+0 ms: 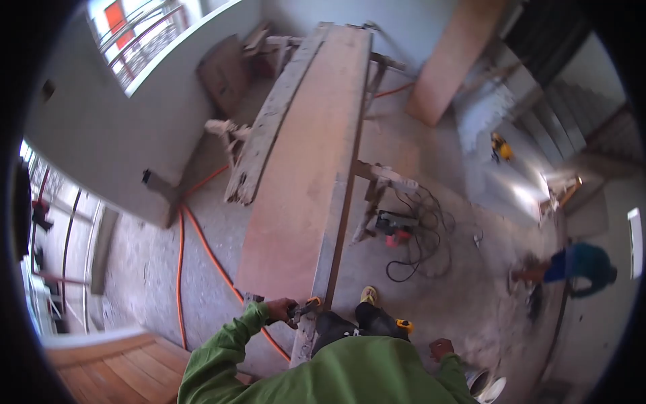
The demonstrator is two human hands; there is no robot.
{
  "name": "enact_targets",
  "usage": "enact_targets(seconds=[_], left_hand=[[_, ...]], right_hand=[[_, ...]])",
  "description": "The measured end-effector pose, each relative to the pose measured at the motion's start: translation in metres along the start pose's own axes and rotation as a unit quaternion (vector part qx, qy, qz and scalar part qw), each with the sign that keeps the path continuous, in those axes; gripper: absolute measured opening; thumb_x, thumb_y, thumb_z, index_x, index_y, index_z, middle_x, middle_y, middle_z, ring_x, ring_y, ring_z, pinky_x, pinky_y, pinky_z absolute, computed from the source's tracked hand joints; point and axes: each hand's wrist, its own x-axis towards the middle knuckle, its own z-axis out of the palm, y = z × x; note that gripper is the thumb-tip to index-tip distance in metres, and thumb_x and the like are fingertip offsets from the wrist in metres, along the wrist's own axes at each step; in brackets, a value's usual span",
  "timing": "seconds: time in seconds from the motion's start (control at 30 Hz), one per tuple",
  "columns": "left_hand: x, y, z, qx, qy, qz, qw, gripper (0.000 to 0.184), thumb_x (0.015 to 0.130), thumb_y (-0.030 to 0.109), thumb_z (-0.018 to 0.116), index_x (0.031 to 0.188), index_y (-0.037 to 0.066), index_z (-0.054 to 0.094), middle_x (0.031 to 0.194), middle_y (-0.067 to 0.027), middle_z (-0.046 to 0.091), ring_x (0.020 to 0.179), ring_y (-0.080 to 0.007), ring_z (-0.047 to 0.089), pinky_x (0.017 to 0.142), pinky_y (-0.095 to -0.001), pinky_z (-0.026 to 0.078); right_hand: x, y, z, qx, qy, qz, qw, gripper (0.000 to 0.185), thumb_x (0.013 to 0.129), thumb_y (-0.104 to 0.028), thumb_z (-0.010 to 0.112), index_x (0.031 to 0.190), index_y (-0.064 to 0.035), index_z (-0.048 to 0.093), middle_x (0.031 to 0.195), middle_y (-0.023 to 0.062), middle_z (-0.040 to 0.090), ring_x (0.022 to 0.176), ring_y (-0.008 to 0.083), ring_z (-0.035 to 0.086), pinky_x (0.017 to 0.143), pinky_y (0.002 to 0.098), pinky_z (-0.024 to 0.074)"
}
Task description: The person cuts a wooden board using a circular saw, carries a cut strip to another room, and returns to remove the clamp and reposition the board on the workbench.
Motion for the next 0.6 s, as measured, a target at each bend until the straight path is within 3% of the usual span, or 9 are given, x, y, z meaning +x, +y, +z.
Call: enact_targets(seconds=[0.13,0.2,0.23,0.27,0.3,0.43,0.53,0.6], left_hand=[[-0.011,0.011,0.013,0.133,0.072,0.069,0.986,0.060,0.061,0.045,0.078,0.092,-0.001,0.057,0.084,-0.0165,0.060,0.080,-0.0277,0.058,0.072,-0.0382,0.046],[-0.011,0.025,0.009,0.125,0.047,0.015,0.991,0.059,0.066,0.047,0.074,0.097,0.000,0.056,0.080,-0.0173,0.060,0.075,-0.0274,0.057,0.069,-0.0398,0.046],[-0.010,0.028,0.008,0.085,0.040,-0.008,0.996,0.065,0.068,0.051,0.071,0.103,-0.001,0.053,0.089,-0.0193,0.059,0.082,-0.0295,0.058,0.073,-0.0410,0.046],[-0.010,0.030,0.007,0.044,0.034,-0.031,0.998,0.071,0.069,0.054,0.069,0.109,-0.001,0.051,0.098,-0.0212,0.059,0.088,-0.0316,0.059,0.077,-0.0422,0.046],[-0.013,0.026,0.013,0.069,0.112,0.032,0.991,0.072,0.072,0.055,0.066,0.116,0.001,0.047,0.097,-0.0219,0.060,0.091,-0.0347,0.059,0.078,-0.0434,0.046],[-0.008,0.019,0.017,0.102,0.106,0.036,0.988,0.068,0.075,0.053,0.063,0.118,0.004,0.046,0.097,-0.0230,0.060,0.093,-0.0379,0.057,0.080,-0.0445,0.045],[-0.006,0.008,0.022,0.137,0.126,0.065,0.980,0.058,0.081,0.046,0.058,0.118,0.004,0.046,0.097,-0.0240,0.059,0.093,-0.0404,0.056,0.082,-0.0459,0.044],[-0.005,0.009,0.020,0.133,0.120,0.078,0.981,0.057,0.079,0.039,0.064,0.119,0.003,0.047,0.096,-0.0225,0.060,0.091,-0.0388,0.057,0.079,-0.0455,0.044]], right_hand=[[-0.038,0.027,0.037,-0.007,0.004,-0.042,0.999,0.023,0.076,-0.020,0.062,0.089,-0.0015,0.064,0.073,0.0108,0.066,0.063,0.0191,0.066,0.048,0.0320,0.0526],[-0.032,0.058,0.056,-0.028,0.007,-0.105,0.994,0.022,0.076,-0.022,0.062,0.083,-0.0016,0.066,0.072,0.0125,0.066,0.063,0.0217,0.066,0.053,0.0334,0.0532],[-0.026,0.076,0.066,-0.033,0.007,-0.124,0.992,0.022,0.075,-0.022,0.062,0.081,-0.0017,0.067,0.072,0.0130,0.067,0.063,0.0225,0.066,0.055,0.0339,0.0534],[-0.011,0.095,0.077,-0.105,0.041,-0.200,0.973,0.022,0.075,-0.023,0.063,0.079,-0.0022,0.067,0.073,0.0145,0.066,0.064,0.0252,0.066,0.059,0.0345,0.0532],[-0.009,0.100,0.086,-0.176,0.075,-0.274,0.943,0.023,0.074,-0.025,0.063,0.076,-0.0027,0.068,0.074,0.0159,0.066,0.065,0.0278,0.065,0.063,0.0351,0.0530],[-0.010,0.094,0.094,-0.130,0.074,-0.222,0.964,0.024,0.073,-0.028,0.063,0.075,-0.0041,0.068,0.078,0.0176,0.064,0.069,0.0326,0.063,0.070,0.0359,0.0514],[-0.026,0.068,0.083,-0.173,0.077,-0.228,0.955,0.023,0.074,-0.026,0.063,0.078,-0.0038,0.067,0.074,0.0153,0.066,0.063,0.0289,0.065,0.062,0.0367,0.0532],[-0.040,0.042,0.071,-0.040,0.022,-0.157,0.986,0.023,0.075,-0.025,0.062,0.083,-0.0036,0.065,0.072,0.0126,0.065,0.061,0.0251,0.065,0.055,0.0360,0.0535]])
